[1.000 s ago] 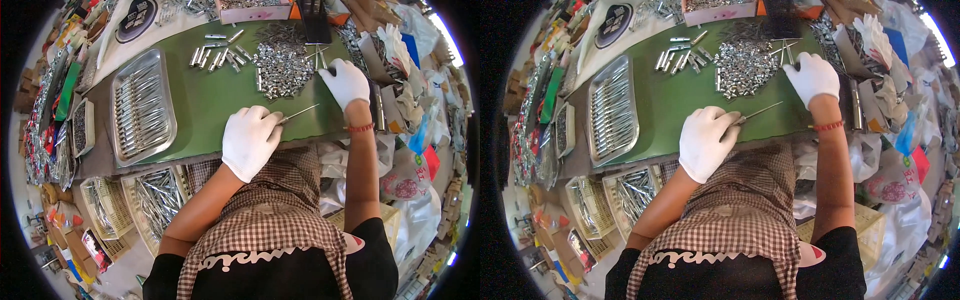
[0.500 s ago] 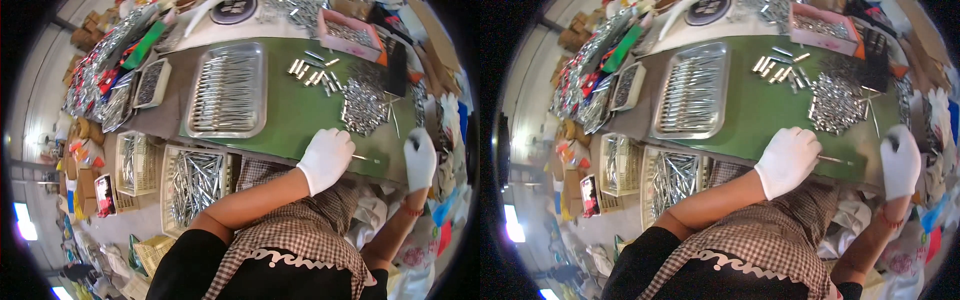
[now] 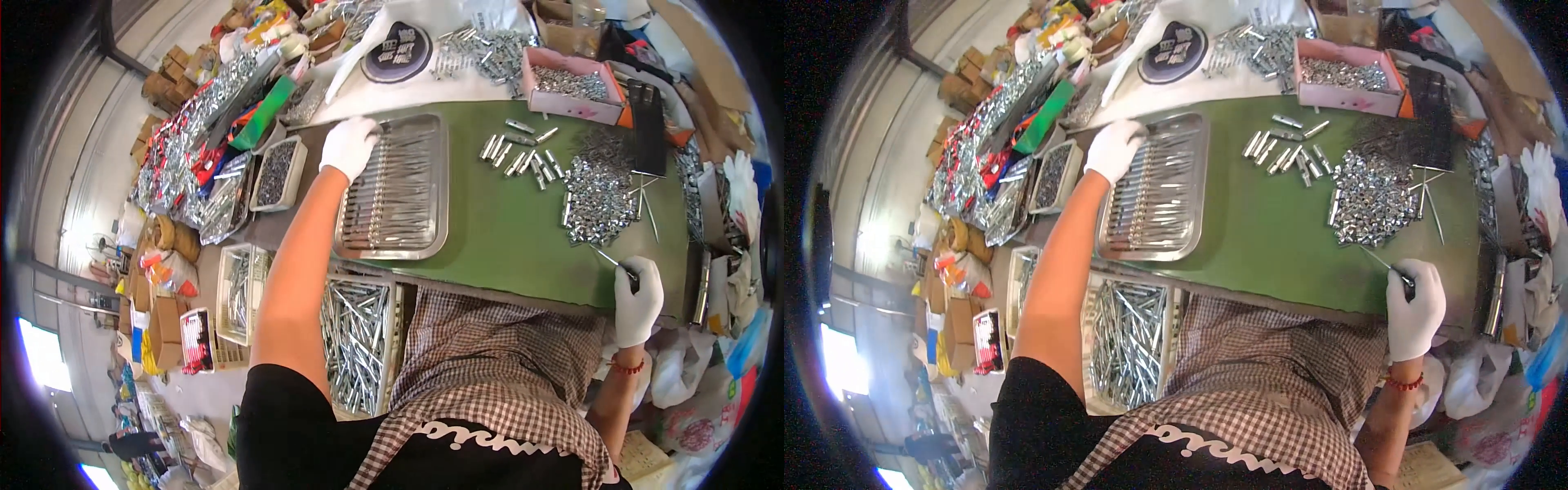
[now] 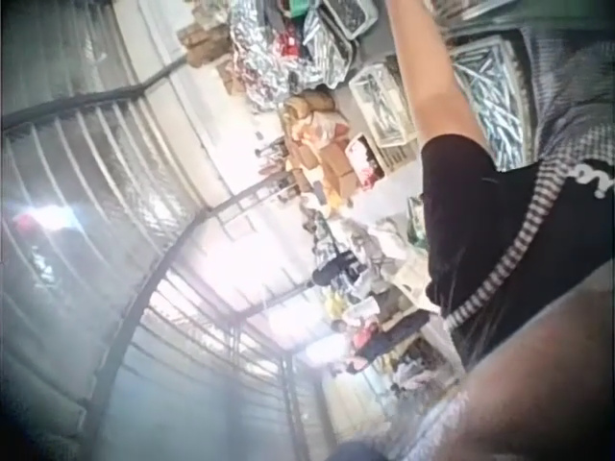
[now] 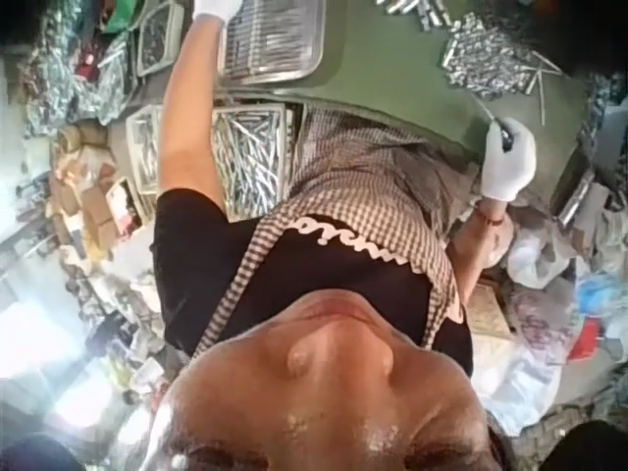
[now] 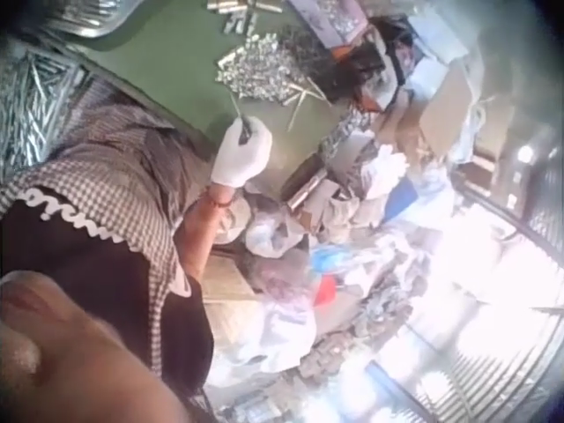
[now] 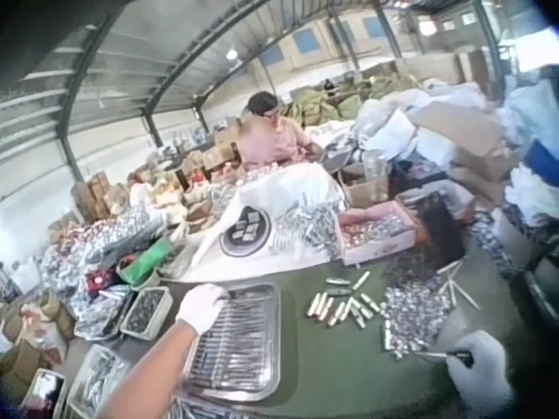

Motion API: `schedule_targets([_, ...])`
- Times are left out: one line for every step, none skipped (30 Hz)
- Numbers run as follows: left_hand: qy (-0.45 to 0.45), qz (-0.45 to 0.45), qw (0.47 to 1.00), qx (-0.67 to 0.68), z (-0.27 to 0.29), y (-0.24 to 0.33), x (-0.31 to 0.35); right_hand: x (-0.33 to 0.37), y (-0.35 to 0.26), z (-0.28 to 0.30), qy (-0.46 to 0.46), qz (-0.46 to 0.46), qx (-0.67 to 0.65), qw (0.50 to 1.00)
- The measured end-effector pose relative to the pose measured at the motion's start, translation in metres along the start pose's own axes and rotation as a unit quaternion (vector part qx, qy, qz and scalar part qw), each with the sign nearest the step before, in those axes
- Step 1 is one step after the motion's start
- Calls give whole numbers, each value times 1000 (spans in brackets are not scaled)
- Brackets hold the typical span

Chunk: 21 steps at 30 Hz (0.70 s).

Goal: Assembling small metal tubes onto rods at a factory workbench.

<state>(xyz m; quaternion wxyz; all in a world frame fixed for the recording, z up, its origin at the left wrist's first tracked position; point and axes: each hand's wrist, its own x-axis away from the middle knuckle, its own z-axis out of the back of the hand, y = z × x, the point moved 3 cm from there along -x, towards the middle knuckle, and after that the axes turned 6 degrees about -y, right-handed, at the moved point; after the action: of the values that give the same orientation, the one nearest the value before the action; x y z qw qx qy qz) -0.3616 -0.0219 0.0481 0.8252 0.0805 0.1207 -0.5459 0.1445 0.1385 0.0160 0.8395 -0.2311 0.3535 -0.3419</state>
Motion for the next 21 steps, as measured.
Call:
schedule_targets([-25, -9, 999, 25, -8, -5, -2, 1, -1, 3, 9, -5, 5, 1000])
schedule_targets([-51, -14, 998, 44, -9, -3, -3, 2, 0, 3, -7, -3, 8, 1000])
schedule_targets([-49, -19, 998, 41, -8, -1, -2, 2, 1, 2, -24, 0, 10, 1000])
schedule_targets([-55, -1, 997, 54, -5, 5, -1, 4, 4, 3, -16, 18, 1, 1000])
schedule_targets([-64, 19, 995, 73, -7, 8, -1, 4, 4, 4, -15, 15, 6, 1000])
schedule_targets([-66, 16, 995, 78, -7, 12, -4, 5, 3, 5, -21, 8, 10, 1000])
schedule_targets([-80, 28, 993, 79, -8, 13, -6, 5, 3, 5, -28, 2, 13, 1000])
schedule_targets([-92, 41, 992, 76, -5, 17, -6, 6, 4, 6, -27, 1, 13, 1000])
schedule_targets([-105, 53, 990, 74, -5, 21, -6, 6, 5, 8, -18, -2, 5, 1000])
schedule_targets([-113, 61, 990, 63, -5, 20, -6, 7, 6, 9, -9, -6, -3, 1000])
schedule_targets([-118, 69, 989, 52, -2, 18, -8, 5, 6, 11, -8, -7, -1, 1000])
schedule_targets([-121, 68, 990, 28, 0, 19, -10, 2, 5, 12, -11, -7, -22, 1000])
schedule_targets([-121, 66, 990, 31, -3, 23, -8, 1, 6, 15, -14, -7, -43, 999])
schedule_targets([-71, 47, 996, -19, 2, 38, -11, 3, 10, 17, -10, -14, -37, 999])
schedule_targets([-19, 29, 997, -67, 9, 55, -13, 5, 16, 16, -15, -41, -74, 996])
schedule_targets([-7, 11, 999, -32, 11, 76, -18, 6, 21, 17, -19, -69, -110, 991])
schedule_targets([44, -52, 998, -10, 13, 95, -17, 6, 19, 16, -18, -71, -110, 991])
schedule_targets([26, -102, 994, 26, 13, 118, -20, 5, 17, 15, -14, -108, -162, 981])
schedule_targets([10, -148, 987, 60, 15, 140, -21, 6, 16, 15, -11, -142, -213, 967])
schedule_targets([3, -158, 986, 59, 12, 155, -21, 5, 14, 16, -15, -141, -210, 967])
schedule_targets([-3, -166, 985, 56, 11, 168, -23, 4, 14, 17, -4, -144, -241, 960])
